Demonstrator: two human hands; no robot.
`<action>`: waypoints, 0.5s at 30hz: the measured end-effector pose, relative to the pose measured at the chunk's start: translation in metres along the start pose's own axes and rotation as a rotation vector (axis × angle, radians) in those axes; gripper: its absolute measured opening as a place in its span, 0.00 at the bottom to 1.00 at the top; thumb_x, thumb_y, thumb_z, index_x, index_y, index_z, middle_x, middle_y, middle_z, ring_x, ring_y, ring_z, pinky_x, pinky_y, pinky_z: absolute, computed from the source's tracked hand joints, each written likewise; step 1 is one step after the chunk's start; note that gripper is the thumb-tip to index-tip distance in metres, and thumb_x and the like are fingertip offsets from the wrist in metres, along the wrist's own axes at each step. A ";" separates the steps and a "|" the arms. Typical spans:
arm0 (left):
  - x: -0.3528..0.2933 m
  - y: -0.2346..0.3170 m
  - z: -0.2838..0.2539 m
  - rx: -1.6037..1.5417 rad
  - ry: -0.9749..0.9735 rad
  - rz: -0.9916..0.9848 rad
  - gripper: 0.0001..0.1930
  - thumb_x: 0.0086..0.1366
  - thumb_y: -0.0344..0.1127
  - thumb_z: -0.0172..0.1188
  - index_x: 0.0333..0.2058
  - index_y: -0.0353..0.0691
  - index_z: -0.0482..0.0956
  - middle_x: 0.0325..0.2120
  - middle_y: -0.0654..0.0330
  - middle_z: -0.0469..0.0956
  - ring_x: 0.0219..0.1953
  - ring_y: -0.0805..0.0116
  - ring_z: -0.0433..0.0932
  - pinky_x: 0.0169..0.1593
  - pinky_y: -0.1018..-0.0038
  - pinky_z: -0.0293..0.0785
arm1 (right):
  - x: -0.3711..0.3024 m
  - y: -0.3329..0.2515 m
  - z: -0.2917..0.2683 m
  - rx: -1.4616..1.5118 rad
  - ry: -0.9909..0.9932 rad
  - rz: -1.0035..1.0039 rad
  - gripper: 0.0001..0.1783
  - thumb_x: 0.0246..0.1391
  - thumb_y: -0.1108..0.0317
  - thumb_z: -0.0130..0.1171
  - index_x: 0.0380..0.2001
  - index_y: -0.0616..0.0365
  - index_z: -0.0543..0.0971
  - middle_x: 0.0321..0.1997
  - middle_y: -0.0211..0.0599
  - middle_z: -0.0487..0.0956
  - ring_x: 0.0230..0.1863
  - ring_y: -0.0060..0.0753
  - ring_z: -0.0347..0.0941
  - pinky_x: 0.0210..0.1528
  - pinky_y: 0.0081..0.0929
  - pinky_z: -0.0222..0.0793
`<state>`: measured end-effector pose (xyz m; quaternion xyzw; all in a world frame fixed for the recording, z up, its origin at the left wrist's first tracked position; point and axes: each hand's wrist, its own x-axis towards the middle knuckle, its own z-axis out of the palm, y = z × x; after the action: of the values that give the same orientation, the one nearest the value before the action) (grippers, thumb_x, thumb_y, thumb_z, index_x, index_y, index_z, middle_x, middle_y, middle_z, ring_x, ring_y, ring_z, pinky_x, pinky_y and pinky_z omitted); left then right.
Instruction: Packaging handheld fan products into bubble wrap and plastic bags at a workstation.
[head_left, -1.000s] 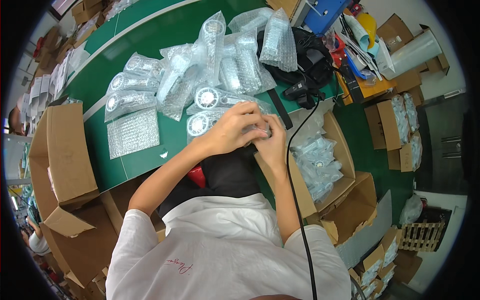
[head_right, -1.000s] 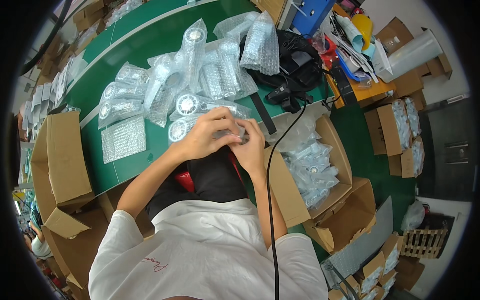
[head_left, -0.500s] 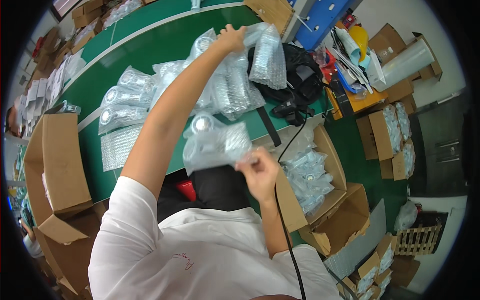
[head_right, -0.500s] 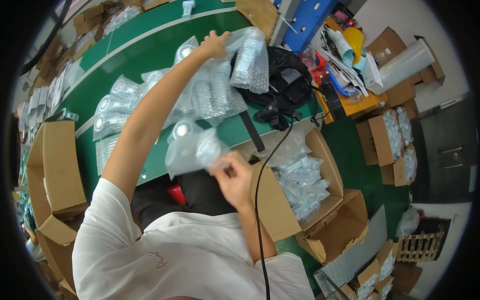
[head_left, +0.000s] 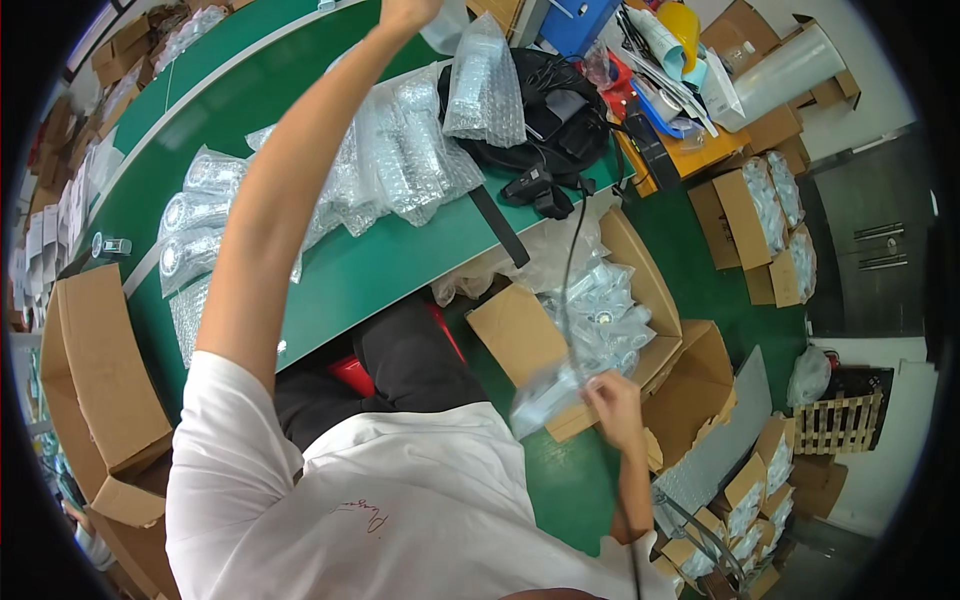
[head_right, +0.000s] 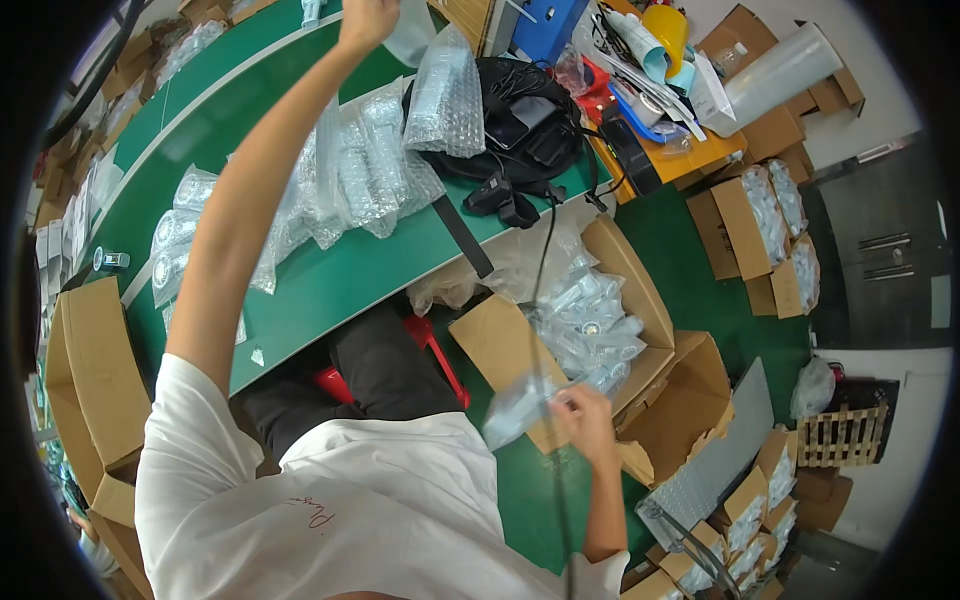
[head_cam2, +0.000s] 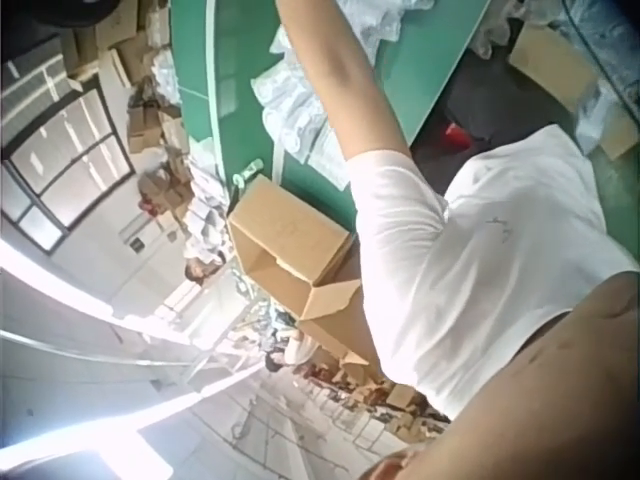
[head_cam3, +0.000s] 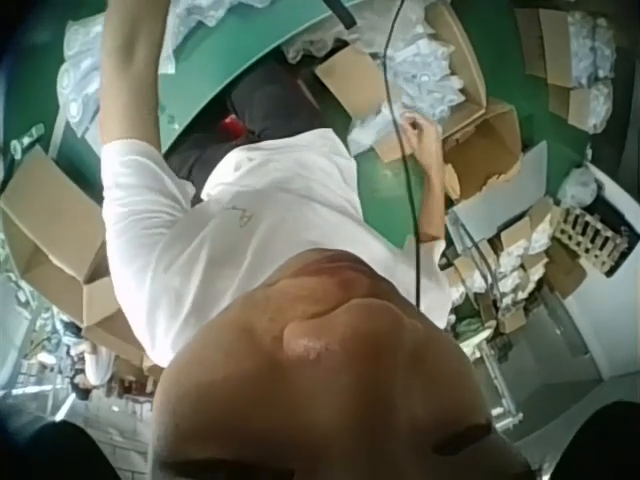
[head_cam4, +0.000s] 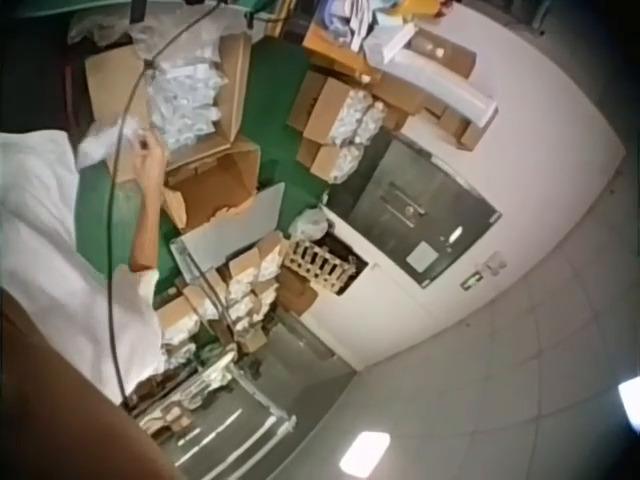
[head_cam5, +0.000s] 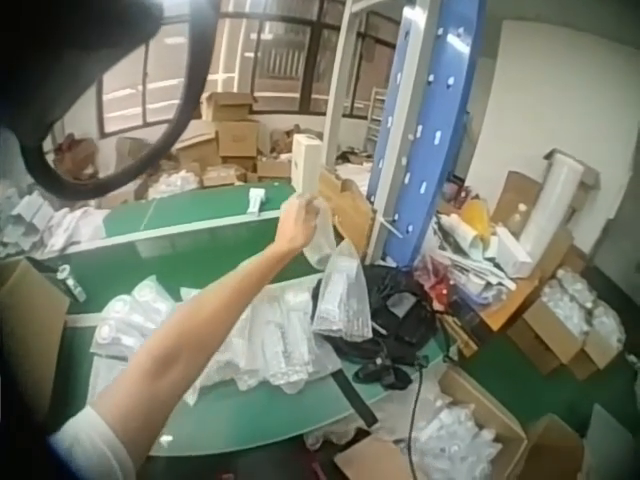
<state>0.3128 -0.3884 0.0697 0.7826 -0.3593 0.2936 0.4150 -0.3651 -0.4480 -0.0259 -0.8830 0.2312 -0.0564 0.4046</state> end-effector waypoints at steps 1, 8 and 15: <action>0.019 -0.016 -0.021 -0.011 0.036 0.061 0.07 0.61 0.32 0.58 0.30 0.33 0.76 0.29 0.48 0.76 0.29 0.48 0.75 0.36 0.59 0.73 | 0.002 0.023 -0.004 0.018 0.005 0.135 0.05 0.47 0.77 0.65 0.29 0.63 0.80 0.24 0.33 0.76 0.22 0.29 0.69 0.28 0.25 0.67; -0.010 0.141 -0.132 -0.132 0.258 0.461 0.05 0.61 0.29 0.59 0.32 0.33 0.74 0.30 0.51 0.72 0.29 0.55 0.71 0.36 0.65 0.69 | 0.019 0.192 0.020 0.067 0.431 0.357 0.08 0.50 0.78 0.62 0.36 0.62 0.79 0.26 0.33 0.77 0.25 0.25 0.71 0.28 0.22 0.68; -0.146 0.192 -0.226 -0.257 0.273 -0.041 0.08 0.66 0.30 0.56 0.27 0.34 0.76 0.23 0.61 0.76 0.25 0.72 0.69 0.32 0.79 0.66 | 0.017 0.191 0.113 0.426 0.404 0.430 0.13 0.56 0.79 0.54 0.44 0.57 0.78 0.31 0.31 0.77 0.29 0.22 0.73 0.28 0.17 0.70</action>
<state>0.0388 -0.2232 0.1526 0.6831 -0.3182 0.3404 0.5624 -0.3870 -0.4856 -0.2438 -0.6811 0.4699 -0.1902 0.5283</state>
